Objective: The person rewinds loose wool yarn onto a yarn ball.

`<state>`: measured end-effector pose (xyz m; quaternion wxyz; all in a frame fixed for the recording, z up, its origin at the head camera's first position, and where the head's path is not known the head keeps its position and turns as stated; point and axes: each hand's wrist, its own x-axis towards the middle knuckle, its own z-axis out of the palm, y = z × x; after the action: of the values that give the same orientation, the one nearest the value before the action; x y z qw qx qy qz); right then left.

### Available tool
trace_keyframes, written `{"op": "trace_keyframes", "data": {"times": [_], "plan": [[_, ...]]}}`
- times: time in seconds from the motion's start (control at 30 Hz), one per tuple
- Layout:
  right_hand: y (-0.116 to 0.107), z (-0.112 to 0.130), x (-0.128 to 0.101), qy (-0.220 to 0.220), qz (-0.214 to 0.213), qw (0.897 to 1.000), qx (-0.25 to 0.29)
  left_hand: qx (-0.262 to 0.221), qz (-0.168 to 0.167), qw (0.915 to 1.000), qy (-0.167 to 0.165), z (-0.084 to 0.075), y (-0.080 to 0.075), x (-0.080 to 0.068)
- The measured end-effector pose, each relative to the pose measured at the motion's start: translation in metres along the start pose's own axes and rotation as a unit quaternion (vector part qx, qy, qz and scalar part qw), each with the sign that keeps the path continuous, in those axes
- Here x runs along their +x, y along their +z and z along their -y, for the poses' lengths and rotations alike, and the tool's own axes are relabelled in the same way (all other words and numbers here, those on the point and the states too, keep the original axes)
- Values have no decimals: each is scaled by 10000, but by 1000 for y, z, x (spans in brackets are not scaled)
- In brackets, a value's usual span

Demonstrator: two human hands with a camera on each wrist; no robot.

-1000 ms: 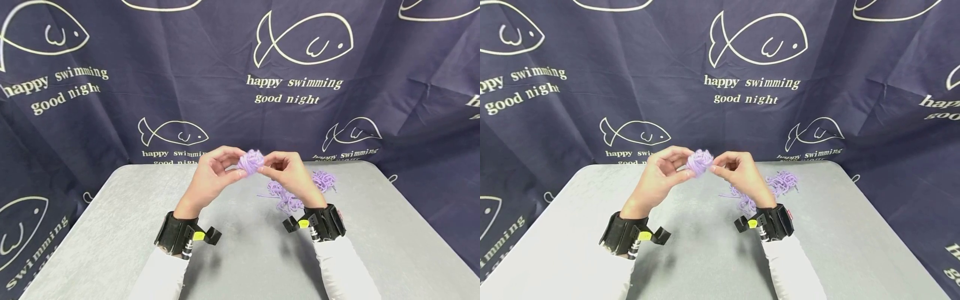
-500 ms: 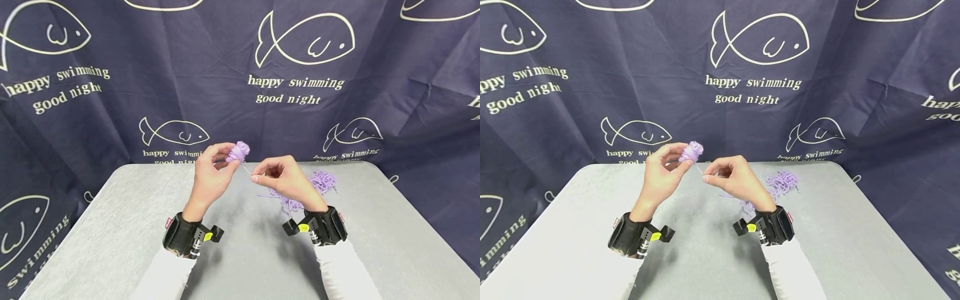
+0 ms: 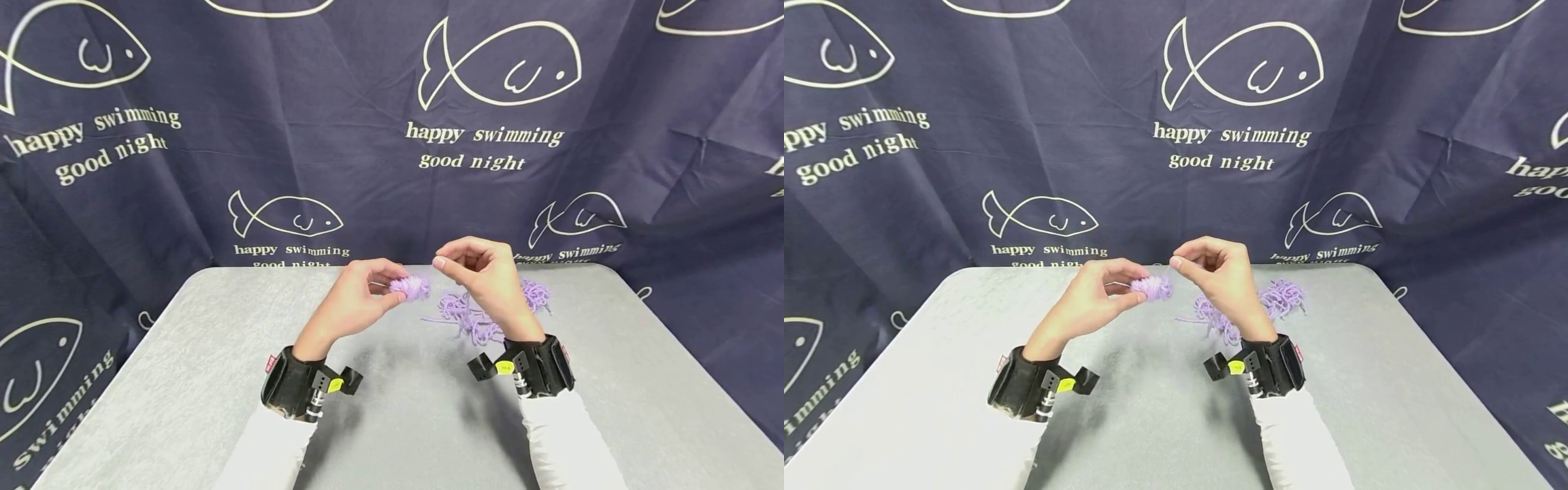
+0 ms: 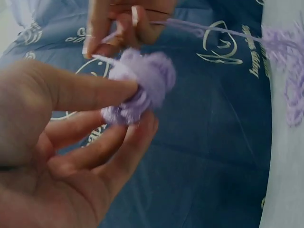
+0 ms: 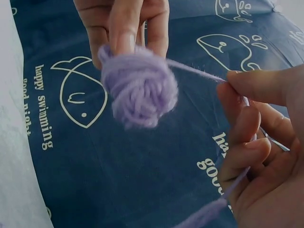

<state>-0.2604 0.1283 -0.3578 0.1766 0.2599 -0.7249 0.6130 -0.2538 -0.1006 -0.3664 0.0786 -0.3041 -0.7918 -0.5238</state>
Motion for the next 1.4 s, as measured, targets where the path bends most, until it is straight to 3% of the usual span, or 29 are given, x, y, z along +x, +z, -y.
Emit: {"op": "trace_keyframes", "data": {"times": [0.13,0.23,0.3,0.43,0.63,0.77,0.83,0.97,1.07,1.23,1.4], "plan": [[-1,-4,1,166,-109,9998,75,-699,425,9966,133,0,-3,-1],[-1,-7,2,337,-86,9994,91,-1401,558,9885,152,-1,-4,-2],[-1,-10,2,453,-6,9989,100,-2012,638,9774,138,-2,-5,-3],[1,-16,3,621,260,9977,64,-3175,668,9456,232,-2,-5,-3],[9,-17,3,758,624,9949,-228,-4189,142,9079,89,-6,-7,-4],[15,-14,1,652,993,9921,-411,-4337,-419,9001,-63,-8,-7,-3],[17,-11,-1,555,1170,9903,-506,-4116,-761,9081,-81,-7,-6,-2],[19,-4,-3,343,1446,9867,-658,-3122,-1383,9399,59,-4,-3,0],[20,0,-5,196,1642,9831,-782,-2289,-1552,9608,179,-2,-1,1],[18,8,-7,7,1743,9803,-928,-1457,-1174,9822,173,3,1,1],[14,14,-6,-117,1356,9884,-668,-1125,-411,9925,-239,2,-1,0]]}}
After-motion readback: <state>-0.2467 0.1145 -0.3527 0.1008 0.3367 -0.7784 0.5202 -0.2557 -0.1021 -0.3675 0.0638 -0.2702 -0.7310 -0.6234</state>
